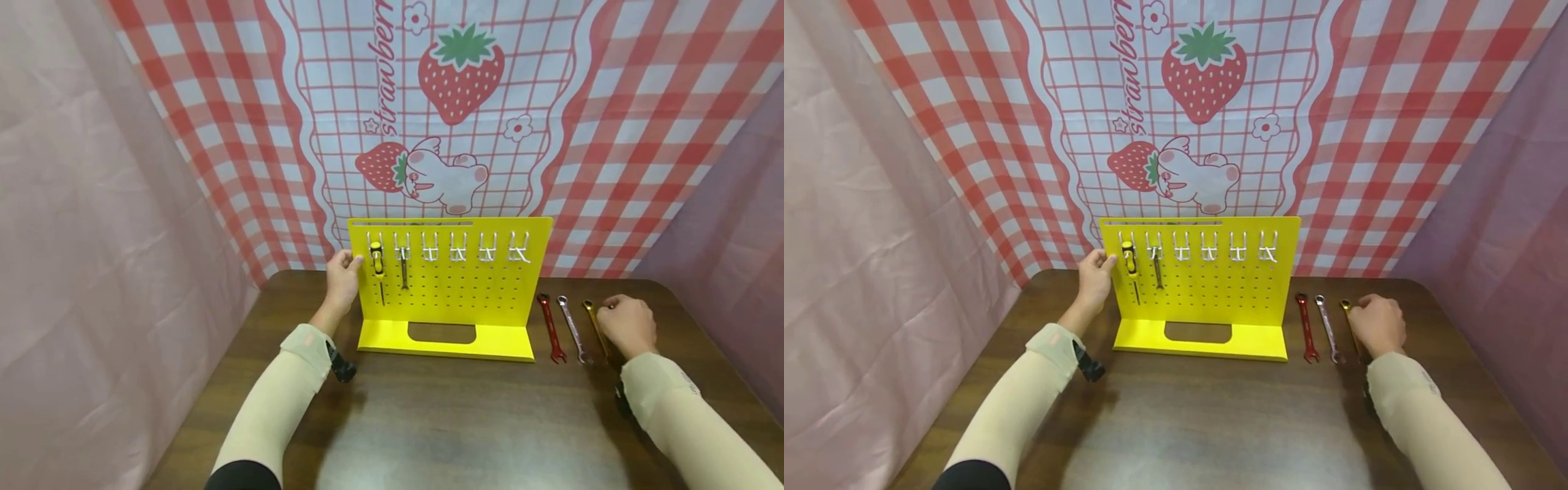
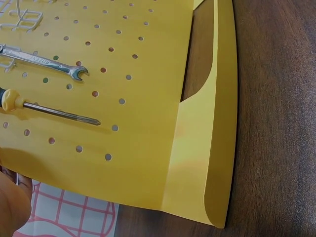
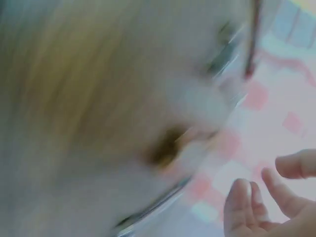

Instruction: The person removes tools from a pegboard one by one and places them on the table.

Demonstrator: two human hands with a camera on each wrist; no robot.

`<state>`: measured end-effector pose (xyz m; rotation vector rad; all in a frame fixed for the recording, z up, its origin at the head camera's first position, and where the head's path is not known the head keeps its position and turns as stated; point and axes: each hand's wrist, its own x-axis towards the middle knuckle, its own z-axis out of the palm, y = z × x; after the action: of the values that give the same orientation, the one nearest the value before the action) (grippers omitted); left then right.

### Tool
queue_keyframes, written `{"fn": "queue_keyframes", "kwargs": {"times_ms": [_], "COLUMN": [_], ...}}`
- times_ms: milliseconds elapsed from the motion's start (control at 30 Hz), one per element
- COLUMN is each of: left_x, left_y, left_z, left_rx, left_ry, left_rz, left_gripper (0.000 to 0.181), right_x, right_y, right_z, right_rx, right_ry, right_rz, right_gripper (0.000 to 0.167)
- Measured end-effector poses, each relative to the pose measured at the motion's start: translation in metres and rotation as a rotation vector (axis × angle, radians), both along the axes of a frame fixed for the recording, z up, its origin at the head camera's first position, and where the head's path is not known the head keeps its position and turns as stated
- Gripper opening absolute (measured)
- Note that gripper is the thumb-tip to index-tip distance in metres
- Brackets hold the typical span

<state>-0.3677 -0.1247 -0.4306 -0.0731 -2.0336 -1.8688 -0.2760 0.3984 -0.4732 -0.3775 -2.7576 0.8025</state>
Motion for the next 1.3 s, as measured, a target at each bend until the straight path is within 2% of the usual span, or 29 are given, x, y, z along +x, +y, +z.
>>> {"fn": "queue_keyframes", "kwargs": {"times_ms": [167,267,433,533,633,1000,1133,1300], "left_x": [0.000,0.001,0.002,0.002,0.002,0.002,0.002,0.001], "left_y": [-0.001,-0.001,-0.001,-0.001,-0.001,-0.001,-0.001,-0.001], "left_z": [0.000,-0.001,-0.002,-0.002,-0.001,-0.002,-0.002,-0.001], "left_rx": [-0.002,-0.006,-0.006,-0.001,-0.002,-0.018,-0.016,-0.019], "left_ry": [-0.001,0.000,-0.014,-0.017,-0.014,-0.014,-0.018,-0.020], "left_rz": [-0.001,0.000,-0.013,-0.018,-0.018,-0.015,-0.017,-0.013], "left_gripper": [0.012,0.012,0.013,0.013,0.013,0.015,0.014,0.014], "right_x": [0.002,0.004,0.006,0.005,0.003,-0.011,-0.018,-0.025], "right_y": [-0.055,-0.082,-0.118,-0.135,-0.153,-0.216,-0.238,-0.257], "right_z": [0.015,0.023,0.028,0.026,0.025,0.030,0.036,0.047], "right_rx": [-0.062,-0.135,-0.259,-0.297,-0.320,-0.433,-0.496,-0.589], "right_ry": [0.236,0.299,0.294,0.287,0.267,0.213,0.209,0.162], "right_rz": [0.051,0.094,0.248,0.374,0.447,0.544,0.577,0.611], "right_gripper": [0.030,0.025,0.020,0.021,0.021,0.023,0.023,0.028]}}
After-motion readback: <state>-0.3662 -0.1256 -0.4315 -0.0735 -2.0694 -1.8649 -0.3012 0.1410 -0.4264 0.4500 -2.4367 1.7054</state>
